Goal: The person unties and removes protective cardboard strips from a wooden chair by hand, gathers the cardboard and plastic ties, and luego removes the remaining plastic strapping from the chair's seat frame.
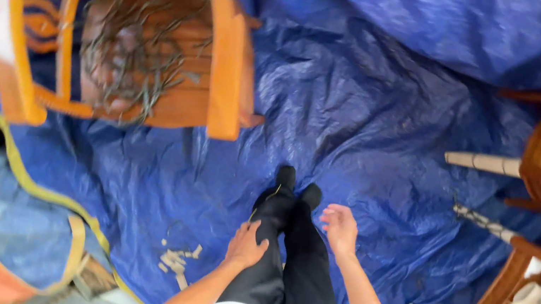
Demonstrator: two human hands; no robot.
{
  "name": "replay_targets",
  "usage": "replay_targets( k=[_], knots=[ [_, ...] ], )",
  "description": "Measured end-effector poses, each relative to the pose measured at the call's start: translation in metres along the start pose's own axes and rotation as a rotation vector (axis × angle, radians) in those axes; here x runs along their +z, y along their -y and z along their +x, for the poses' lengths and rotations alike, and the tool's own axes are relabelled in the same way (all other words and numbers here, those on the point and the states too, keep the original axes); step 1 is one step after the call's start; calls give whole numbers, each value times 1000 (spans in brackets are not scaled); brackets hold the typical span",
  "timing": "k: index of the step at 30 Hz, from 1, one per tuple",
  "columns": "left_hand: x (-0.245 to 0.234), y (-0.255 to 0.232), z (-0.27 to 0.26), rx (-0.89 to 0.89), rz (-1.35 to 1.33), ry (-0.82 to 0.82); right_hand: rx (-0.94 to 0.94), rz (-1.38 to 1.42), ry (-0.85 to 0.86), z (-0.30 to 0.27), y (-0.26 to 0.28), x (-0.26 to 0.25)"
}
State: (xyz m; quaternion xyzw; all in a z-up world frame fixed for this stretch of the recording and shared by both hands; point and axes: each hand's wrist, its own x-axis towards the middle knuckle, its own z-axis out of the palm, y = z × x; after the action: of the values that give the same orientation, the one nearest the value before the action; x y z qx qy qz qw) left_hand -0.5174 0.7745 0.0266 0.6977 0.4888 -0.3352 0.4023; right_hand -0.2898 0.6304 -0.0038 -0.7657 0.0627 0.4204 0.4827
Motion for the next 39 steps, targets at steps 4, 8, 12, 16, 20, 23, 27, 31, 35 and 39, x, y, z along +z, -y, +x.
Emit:
replay_targets(
  k=[4,8,12,16,20,23,27,31,35,39],
  knots=[
    [-27,13,12,-24,-147,-237,-64,-131,8,-4,65,24],
    [-48,59,40,-109,-298,-436,-316,-120,65,-23,139,84],
    [-60,128,77,-174,-581,-645,-555,-196,166,-67,220,170],
    [-139,156,89,-216,-682,-702,-643,-310,224,-66,276,276],
    [-270,183,134,-140,-456,-742,-788,-371,125,19,283,410],
    [-339,209,175,-57,-253,-742,-687,-440,40,114,246,491],
    [-405,236,240,42,0,-719,-540,-744,-108,242,208,547],
    [-430,259,284,63,64,-650,-513,-920,-130,286,252,556],
    [-450,269,306,203,109,-557,-358,-937,-151,329,271,570],
    [-463,271,335,386,35,-570,-455,-1078,-105,358,274,599]
  ],
)
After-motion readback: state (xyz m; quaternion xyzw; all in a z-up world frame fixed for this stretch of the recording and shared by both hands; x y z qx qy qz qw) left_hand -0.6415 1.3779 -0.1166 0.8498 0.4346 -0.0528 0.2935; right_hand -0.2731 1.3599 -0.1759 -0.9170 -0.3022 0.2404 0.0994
